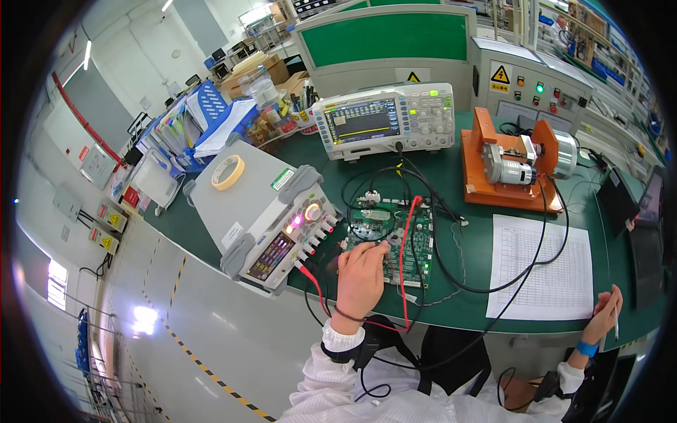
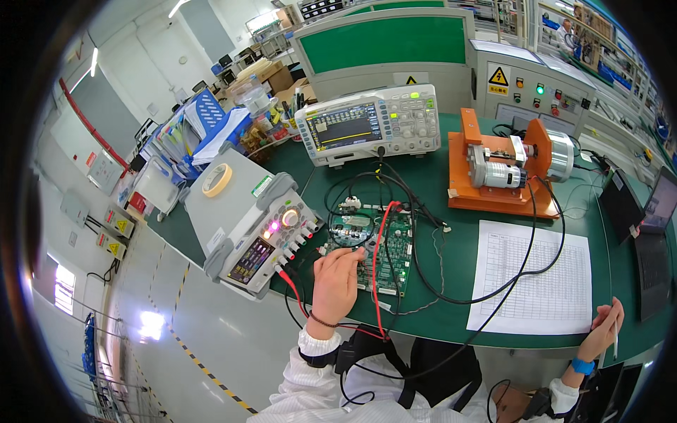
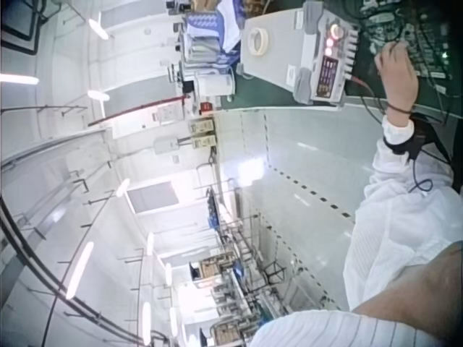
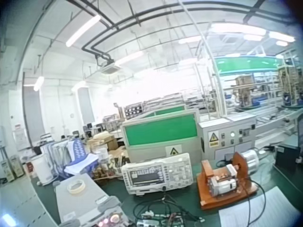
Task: The person is adjusting a power supply and checking a circuit board while recording data on a sheet.
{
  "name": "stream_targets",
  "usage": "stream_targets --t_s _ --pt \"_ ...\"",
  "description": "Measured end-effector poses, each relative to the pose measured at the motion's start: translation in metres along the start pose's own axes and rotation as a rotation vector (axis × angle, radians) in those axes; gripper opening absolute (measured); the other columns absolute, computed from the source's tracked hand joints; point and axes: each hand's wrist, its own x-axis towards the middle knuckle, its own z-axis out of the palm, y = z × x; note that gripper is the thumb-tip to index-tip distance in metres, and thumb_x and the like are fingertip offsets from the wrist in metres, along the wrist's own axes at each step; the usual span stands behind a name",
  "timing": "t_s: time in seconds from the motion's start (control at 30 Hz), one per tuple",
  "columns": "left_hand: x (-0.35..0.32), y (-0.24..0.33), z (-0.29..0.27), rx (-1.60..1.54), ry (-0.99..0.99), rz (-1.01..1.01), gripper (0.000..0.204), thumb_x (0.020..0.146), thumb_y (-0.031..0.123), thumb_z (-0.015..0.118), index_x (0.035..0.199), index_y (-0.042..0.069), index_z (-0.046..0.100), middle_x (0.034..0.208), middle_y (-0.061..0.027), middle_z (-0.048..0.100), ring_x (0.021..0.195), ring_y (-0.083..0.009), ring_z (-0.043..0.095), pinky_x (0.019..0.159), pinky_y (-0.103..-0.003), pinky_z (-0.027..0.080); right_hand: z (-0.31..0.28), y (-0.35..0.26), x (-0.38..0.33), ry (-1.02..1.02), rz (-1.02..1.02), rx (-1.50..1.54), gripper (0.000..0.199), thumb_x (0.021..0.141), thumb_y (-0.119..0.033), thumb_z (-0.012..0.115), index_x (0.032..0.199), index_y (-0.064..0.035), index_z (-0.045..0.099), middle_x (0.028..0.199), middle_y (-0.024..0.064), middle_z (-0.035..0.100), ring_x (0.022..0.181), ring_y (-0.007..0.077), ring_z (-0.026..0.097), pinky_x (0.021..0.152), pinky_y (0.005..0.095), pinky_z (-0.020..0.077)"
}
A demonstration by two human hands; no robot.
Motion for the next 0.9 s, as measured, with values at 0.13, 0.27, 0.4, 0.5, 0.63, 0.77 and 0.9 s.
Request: stream_targets --t_s 0.13,0.27,0.4,0.5,0.63,0.77,0.9 --pt "-0.0005 0.0 0.0008 0.004 -0.003 0.001 0.018 0.092 0.008 0.051 0.105 0.008 0.063 0.098 -0.0009 0.067 0.101 -0.0196 0.059 0.086 -0.035 0.036 0.0011 -0.0022 -0.0015 0.009 -0.002 0.005 0.031 0.1 -0.029 0.048 0.112 -0.0045 0.062 0.072 -0.0033 0.057 0.052 -0.0001 0.033 0.045 0.0164 0.0238" --pt "-0.0003 0.0009 0.0 0.003 -0.014 -0.008 0.018 0.092 0.009 0.051 0.105 0.008 0.063 0.098 -0.001 0.068 0.103 -0.0203 0.058 0.087 -0.035 0.036 0.001 -0.0043 -0.0019 0.009 0.006 -0.012 0.031 0.1 -0.029 0.047 0.112 -0.0048 0.062 0.072 -0.0033 0.057 0.052 -0.0002 0.033 0.045 0.0164 0.0238" --pt "-0.001 0.0007 0.0005 0.011 -0.016 -0.007 0.018 0.093 0.009 0.05 0.106 0.008 0.063 0.098 -0.0008 0.068 0.103 -0.0206 0.058 0.088 -0.035 0.036 0.0007 -0.0013 -0.0013 -0.003 -0.019 -0.017 0.031 0.1 -0.03 0.047 0.111 -0.005 0.062 0.071 -0.0034 0.056 0.051 -0.0004 0.033 0.045 0.0165 0.0235" --pt "-0.0007 0.0013 -0.0005 0.001 -0.024 -0.012 0.018 0.093 0.01 0.05 0.105 0.008 0.063 0.099 -0.0009 0.068 0.104 -0.0207 0.058 0.088 -0.035 0.036 0.0023 -0.0036 -0.0024 -0.005 -0.012 -0.022 0.031 0.1 -0.03 0.047 0.11 -0.005 0.063 0.07 -0.0036 0.056 0.051 -0.0005 0.033 0.045 0.0166 0.0234" --pt "-0.0009 0.0017 -0.0005 0.0 -0.029 -0.017 0.018 0.093 0.01 0.05 0.105 0.008 0.063 0.099 -0.0008 0.067 0.104 -0.0207 0.058 0.088 -0.035 0.036 0.0016 -0.0031 -0.0022 0.0 -0.017 -0.023 0.031 0.1 -0.03 0.047 0.109 -0.005 0.063 0.069 -0.004 0.055 0.051 -0.0005 0.032 0.045 0.0166 0.0231" --pt "-0.0014 0.0019 -0.0001 0.009 -0.026 -0.01 0.018 0.093 0.01 0.05 0.106 0.008 0.063 0.1 -0.0014 0.067 0.104 -0.0207 0.058 0.089 -0.035 0.036 0.002 -0.0036 -0.0022 0.001 -0.017 -0.023 0.031 0.1 -0.03 0.047 0.109 -0.0049 0.063 0.069 -0.0041 0.055 0.051 -0.0006 0.033 0.045 0.0165 0.0232" --pt "-0.0011 0.001 0.0008 0.034 -0.005 0.02 0.017 0.089 0.009 0.054 0.105 0.008 0.062 0.099 -0.0022 0.066 0.101 -0.0208 0.058 0.085 -0.035 0.038 0.0024 -0.0019 -0.0021 0.01 -0.009 -0.004 0.03 0.1 -0.03 0.047 0.109 -0.0053 0.063 0.068 -0.0044 0.054 0.05 -0.0006 0.032 0.044 0.0165 0.0231"
